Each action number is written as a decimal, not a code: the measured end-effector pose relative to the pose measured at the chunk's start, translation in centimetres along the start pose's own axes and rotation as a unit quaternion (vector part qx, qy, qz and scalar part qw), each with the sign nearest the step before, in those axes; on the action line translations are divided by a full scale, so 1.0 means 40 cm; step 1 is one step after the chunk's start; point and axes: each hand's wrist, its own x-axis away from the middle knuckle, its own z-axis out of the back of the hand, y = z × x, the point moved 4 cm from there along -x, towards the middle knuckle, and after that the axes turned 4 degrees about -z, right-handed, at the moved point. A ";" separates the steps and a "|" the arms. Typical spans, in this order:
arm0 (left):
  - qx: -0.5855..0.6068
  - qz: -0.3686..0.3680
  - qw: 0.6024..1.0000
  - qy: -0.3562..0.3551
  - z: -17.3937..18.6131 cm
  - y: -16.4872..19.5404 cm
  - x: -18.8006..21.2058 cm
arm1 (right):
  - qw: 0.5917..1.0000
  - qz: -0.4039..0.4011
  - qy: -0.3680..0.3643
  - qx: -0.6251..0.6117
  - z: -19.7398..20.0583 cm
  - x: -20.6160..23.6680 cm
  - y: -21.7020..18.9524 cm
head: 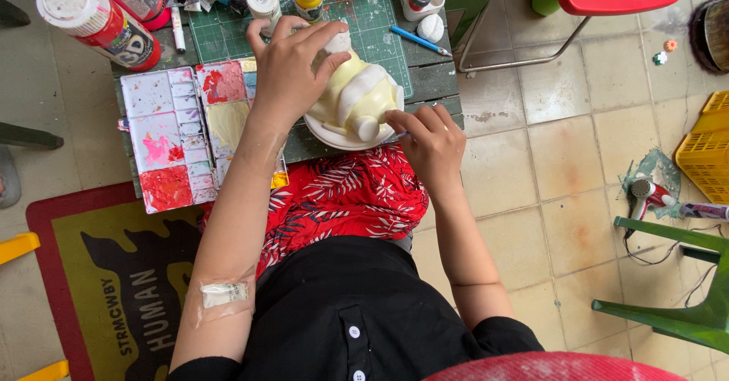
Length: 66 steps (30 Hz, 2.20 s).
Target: The person sits on the floor painting a plaster figurine with a paintbrush, dipping the brush into a watercolor palette and applying paint to different parts of the figurine while holding and rotating it on a plate.
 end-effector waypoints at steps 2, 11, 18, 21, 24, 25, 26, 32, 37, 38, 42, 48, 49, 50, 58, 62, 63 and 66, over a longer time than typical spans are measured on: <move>-0.004 -0.006 1.000 0.003 0.001 0.000 0.000 | 1.000 -0.002 -0.005 -0.002 -0.003 0.000 0.009; -0.008 -0.003 1.000 -0.002 0.000 0.002 0.000 | 0.963 -0.196 -0.004 -0.186 -0.018 0.029 0.093; -0.013 -0.010 1.000 -0.003 -0.002 0.005 -0.001 | 0.999 0.015 -0.009 -0.041 -0.003 0.007 0.024; -0.011 -0.008 1.000 -0.002 0.001 0.005 0.001 | 0.999 0.023 -0.015 -0.020 -0.004 0.003 0.024; -0.009 -0.008 1.000 0.000 0.001 0.003 0.001 | 0.996 -0.029 -0.009 -0.088 -0.010 0.014 0.051; -0.010 -0.008 1.000 0.000 0.001 0.003 0.001 | 0.991 -0.054 -0.006 -0.124 -0.013 0.021 0.064; -0.011 -0.008 1.000 0.001 0.000 0.002 0.001 | 0.985 -0.089 -0.003 -0.144 -0.017 0.030 0.080; -0.008 -0.011 1.000 0.002 -0.002 0.000 0.002 | 0.973 -0.161 -0.092 -0.140 -0.040 0.148 0.124; -0.004 0.002 1.000 -0.009 -0.001 -0.018 -0.002 | 0.950 -0.163 -0.266 0.033 -0.134 0.294 0.121; -0.006 0.004 1.000 -0.013 -0.002 -0.023 -0.005 | 0.943 -0.179 -0.277 0.042 -0.157 0.318 0.124; 0.000 0.019 1.000 -0.021 0.002 -0.049 -0.013 | 0.944 -0.181 -0.267 0.077 -0.215 0.369 0.139; 0.026 0.037 0.998 -0.032 0.003 -0.073 -0.012 | 0.941 -0.199 -0.263 0.070 -0.233 0.388 0.169; 0.025 0.039 0.998 -0.034 0.002 -0.075 -0.013 | 0.929 -0.216 -0.287 0.085 -0.238 0.391 0.179; 0.025 0.042 0.998 -0.038 0.001 -0.077 -0.013 | 0.928 -0.218 -0.292 0.076 -0.239 0.393 0.185; 0.048 0.043 0.997 -0.041 0.006 -0.083 -0.012 | 0.922 -0.225 -0.315 0.003 -0.207 0.394 0.227; 0.053 0.041 0.997 -0.039 0.014 -0.081 -0.004 | 0.906 -0.268 -0.326 -0.025 -0.185 0.380 0.251; 0.053 0.044 0.997 -0.041 0.014 -0.081 -0.004 | 0.900 -0.281 -0.332 -0.032 -0.180 0.380 0.258; 0.054 0.046 0.997 -0.042 0.014 -0.087 -0.004 | 0.875 -0.324 -0.354 -0.068 -0.164 0.382 0.288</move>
